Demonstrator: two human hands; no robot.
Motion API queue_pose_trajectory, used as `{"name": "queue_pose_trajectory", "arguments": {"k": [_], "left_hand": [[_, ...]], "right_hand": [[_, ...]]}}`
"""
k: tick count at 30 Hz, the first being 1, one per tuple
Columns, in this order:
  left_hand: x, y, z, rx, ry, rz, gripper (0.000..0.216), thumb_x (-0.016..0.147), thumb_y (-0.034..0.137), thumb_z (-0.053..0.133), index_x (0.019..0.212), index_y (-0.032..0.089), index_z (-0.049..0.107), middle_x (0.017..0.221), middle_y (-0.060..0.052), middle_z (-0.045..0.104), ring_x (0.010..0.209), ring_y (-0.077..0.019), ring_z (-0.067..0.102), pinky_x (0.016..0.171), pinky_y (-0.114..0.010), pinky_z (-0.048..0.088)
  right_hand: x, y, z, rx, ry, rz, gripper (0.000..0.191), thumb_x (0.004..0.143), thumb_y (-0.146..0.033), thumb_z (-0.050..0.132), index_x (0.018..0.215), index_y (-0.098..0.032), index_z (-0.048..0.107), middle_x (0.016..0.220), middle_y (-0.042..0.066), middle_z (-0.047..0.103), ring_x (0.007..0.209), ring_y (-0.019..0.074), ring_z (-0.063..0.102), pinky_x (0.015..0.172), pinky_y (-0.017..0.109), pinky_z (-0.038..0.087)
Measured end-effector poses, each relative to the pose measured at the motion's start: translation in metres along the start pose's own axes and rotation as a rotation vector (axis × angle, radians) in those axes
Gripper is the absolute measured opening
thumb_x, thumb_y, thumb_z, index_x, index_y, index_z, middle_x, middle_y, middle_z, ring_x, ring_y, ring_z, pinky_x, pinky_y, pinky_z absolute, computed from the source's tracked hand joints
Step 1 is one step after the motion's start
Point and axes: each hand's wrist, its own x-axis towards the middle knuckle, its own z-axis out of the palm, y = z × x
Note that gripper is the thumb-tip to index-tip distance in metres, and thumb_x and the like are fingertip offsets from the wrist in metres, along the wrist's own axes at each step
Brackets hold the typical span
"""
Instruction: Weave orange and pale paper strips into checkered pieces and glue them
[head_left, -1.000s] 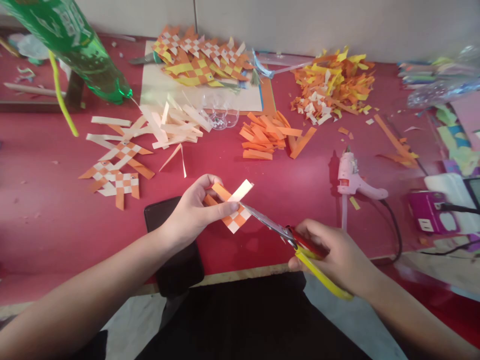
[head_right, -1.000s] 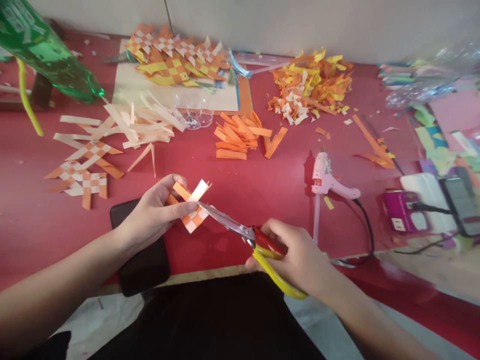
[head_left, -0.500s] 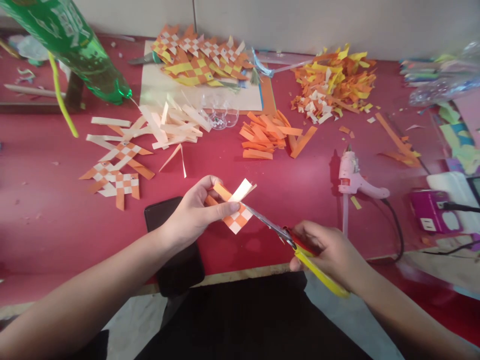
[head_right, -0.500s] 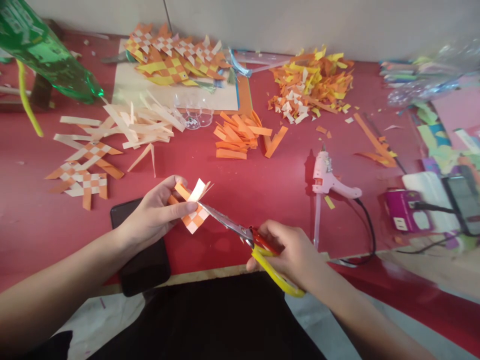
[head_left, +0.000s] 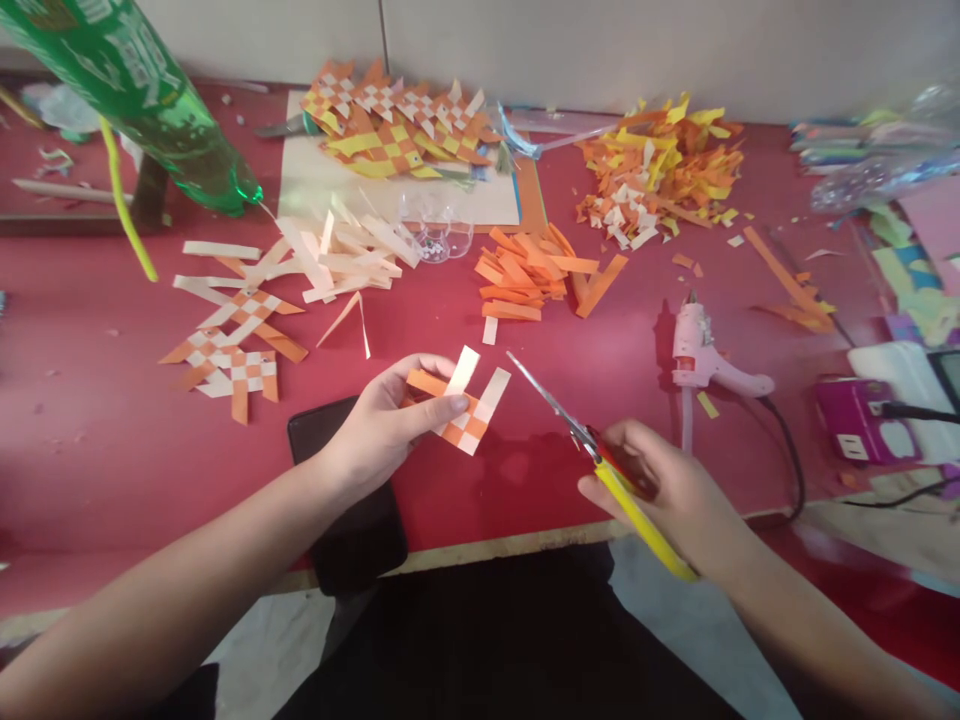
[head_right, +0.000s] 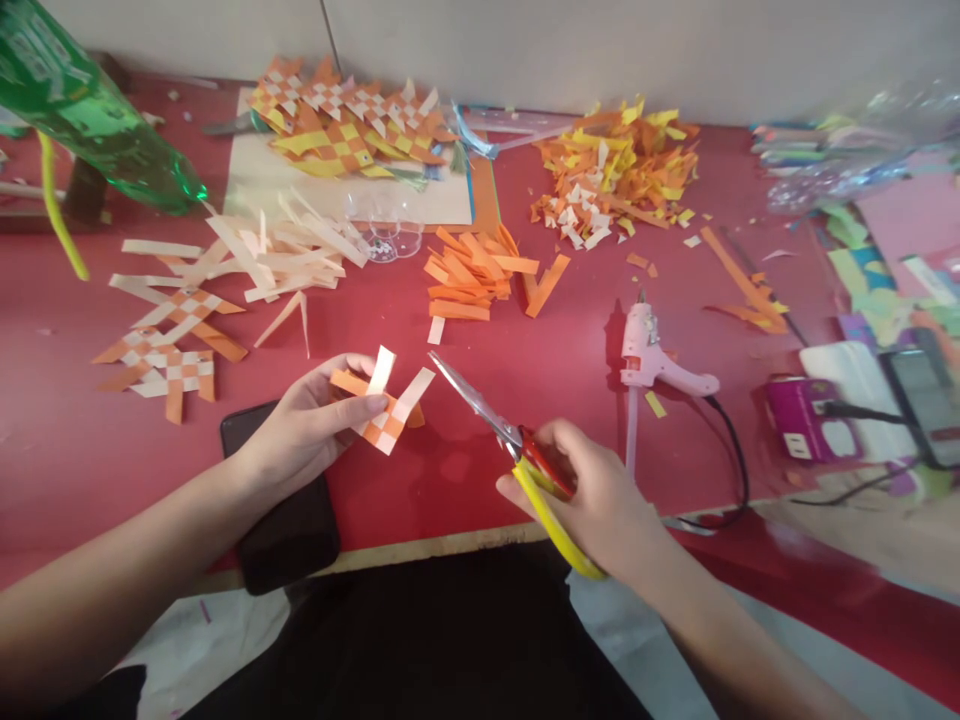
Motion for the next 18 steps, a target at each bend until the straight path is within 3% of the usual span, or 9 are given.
{"name": "queue_pose_trajectory", "arguments": {"k": [6,11,15,18], "left_hand": [[0.0,-0.001,-0.001,-0.026,0.052,0.083,0.011,0.072,0.017,0.082,0.076,0.017,0.072,0.075,0.002,0.069,0.066,-0.008,0.067,0.062,-0.016,0.056],[0.003,-0.001,-0.002,-0.068,0.131,0.209,0.016,0.068,0.02,0.086,0.068,0.019,0.069,0.074,0.005,0.067,0.063,-0.0062,0.064,0.059,-0.015,0.055],[0.005,-0.002,-0.005,-0.093,0.105,0.25,0.015,0.071,0.022,0.085,0.072,0.02,0.07,0.067,0.004,0.068,0.06,-0.0069,0.064,0.061,-0.017,0.055],[0.005,-0.001,-0.007,-0.102,0.111,0.27,0.016,0.071,0.024,0.085,0.072,0.02,0.07,0.066,0.004,0.068,0.063,-0.0074,0.066,0.066,-0.017,0.054]], "right_hand": [[0.011,0.004,0.0,-0.396,0.298,-0.042,0.039,0.075,-0.059,0.067,0.087,-0.023,0.057,0.082,0.008,0.07,0.07,0.0257,0.066,0.056,0.033,0.043],[0.02,0.013,-0.002,-0.578,0.403,-0.21,0.039,0.088,-0.047,0.056,0.11,-0.016,0.061,0.1,0.016,0.07,0.087,0.0316,0.067,0.067,0.04,0.051],[0.02,-0.009,-0.003,-0.686,0.457,-0.465,0.024,0.094,-0.031,0.052,0.104,-0.015,0.067,0.101,0.013,0.068,0.091,0.0282,0.064,0.081,0.044,0.051],[0.025,-0.036,0.009,-0.564,0.411,-0.635,0.018,0.095,-0.023,0.053,0.102,-0.018,0.068,0.1,0.01,0.068,0.092,0.023,0.064,0.085,0.039,0.052]]}}
